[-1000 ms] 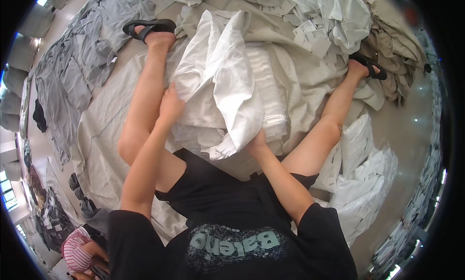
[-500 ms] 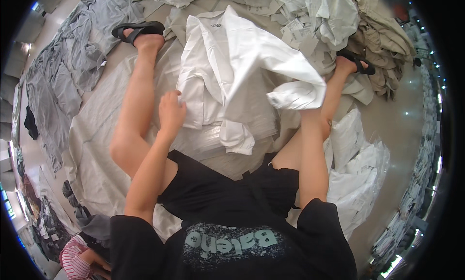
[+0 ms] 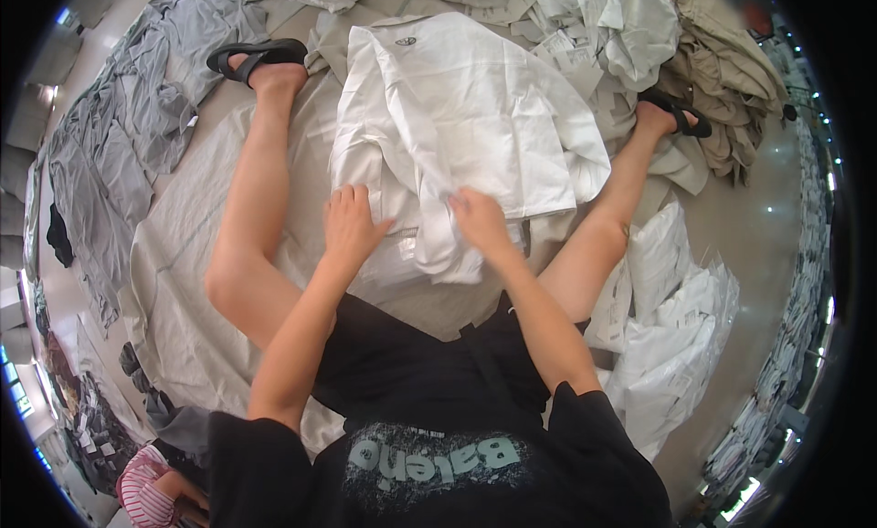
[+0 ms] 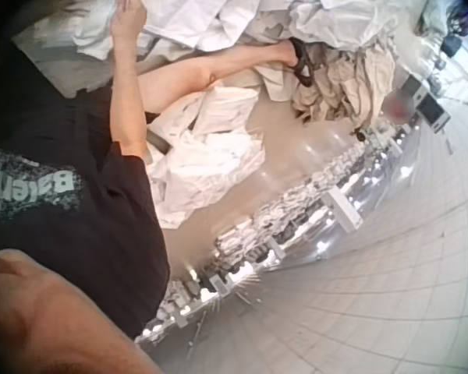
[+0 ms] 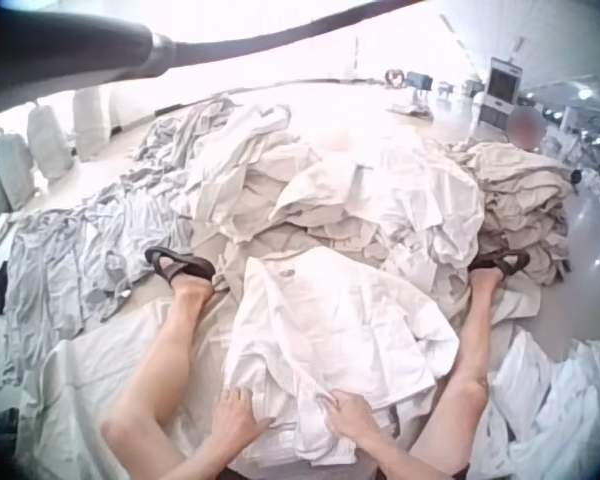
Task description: The person sits on the floor and folds white shirts one by one. They smooth the fabric, fold the sleeves and body, and place the folded shirts into a clear plastic bag. The person repeats this process for multiple shirts.
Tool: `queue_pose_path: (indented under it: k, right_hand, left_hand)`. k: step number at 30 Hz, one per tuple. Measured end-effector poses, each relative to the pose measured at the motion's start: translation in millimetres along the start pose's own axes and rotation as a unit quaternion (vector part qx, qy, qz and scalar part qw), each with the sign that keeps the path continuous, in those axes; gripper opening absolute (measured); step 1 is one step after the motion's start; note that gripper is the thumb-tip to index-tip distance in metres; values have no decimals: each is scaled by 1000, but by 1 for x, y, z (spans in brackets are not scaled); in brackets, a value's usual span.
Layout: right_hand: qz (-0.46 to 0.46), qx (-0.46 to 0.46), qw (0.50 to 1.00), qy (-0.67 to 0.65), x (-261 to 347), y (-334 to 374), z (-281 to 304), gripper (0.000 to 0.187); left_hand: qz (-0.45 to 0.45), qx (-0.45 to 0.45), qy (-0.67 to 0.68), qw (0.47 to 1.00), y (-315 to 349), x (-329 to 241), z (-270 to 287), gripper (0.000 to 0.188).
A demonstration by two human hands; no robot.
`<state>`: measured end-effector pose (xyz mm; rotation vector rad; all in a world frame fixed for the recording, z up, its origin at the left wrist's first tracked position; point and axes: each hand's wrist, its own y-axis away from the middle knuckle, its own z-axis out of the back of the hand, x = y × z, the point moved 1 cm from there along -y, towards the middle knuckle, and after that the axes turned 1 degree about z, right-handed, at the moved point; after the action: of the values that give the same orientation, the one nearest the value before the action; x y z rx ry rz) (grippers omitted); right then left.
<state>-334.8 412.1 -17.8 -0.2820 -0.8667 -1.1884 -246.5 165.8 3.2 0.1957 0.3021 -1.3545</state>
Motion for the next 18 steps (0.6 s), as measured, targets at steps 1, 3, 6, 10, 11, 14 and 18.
queue_pose_path:
  k: [1,3,6,10,11,14,18]
  right_hand:
    - [-51,-10,988,-143,10,-9,24,41]
    - [-103,-18,942,-319,40,-29,79,42]
    - [-84,33,878,-470,64,-69,149,40]
    - [-45,38,954,-293,93,-105,204,38]
    - [-40,56,948,-310,89,-114,212,38]
    - [-12,82,934,-349,78,-138,248,37]
    - [-7,29,945,-327,96,-128,272,34]
  left_hand:
    - [-4,27,-22,999,6,-3,9,52]
    - [-5,96,-75,993,33,7,8,55]
    - [-57,150,-130,978,25,44,-20,48]
    - [-83,218,-22,972,-4,49,26,29]
    - [-68,236,31,969,-12,37,60,25]
    - [-50,137,157,977,-33,-6,117,20]
    - [-120,52,272,953,-10,-59,72,23]
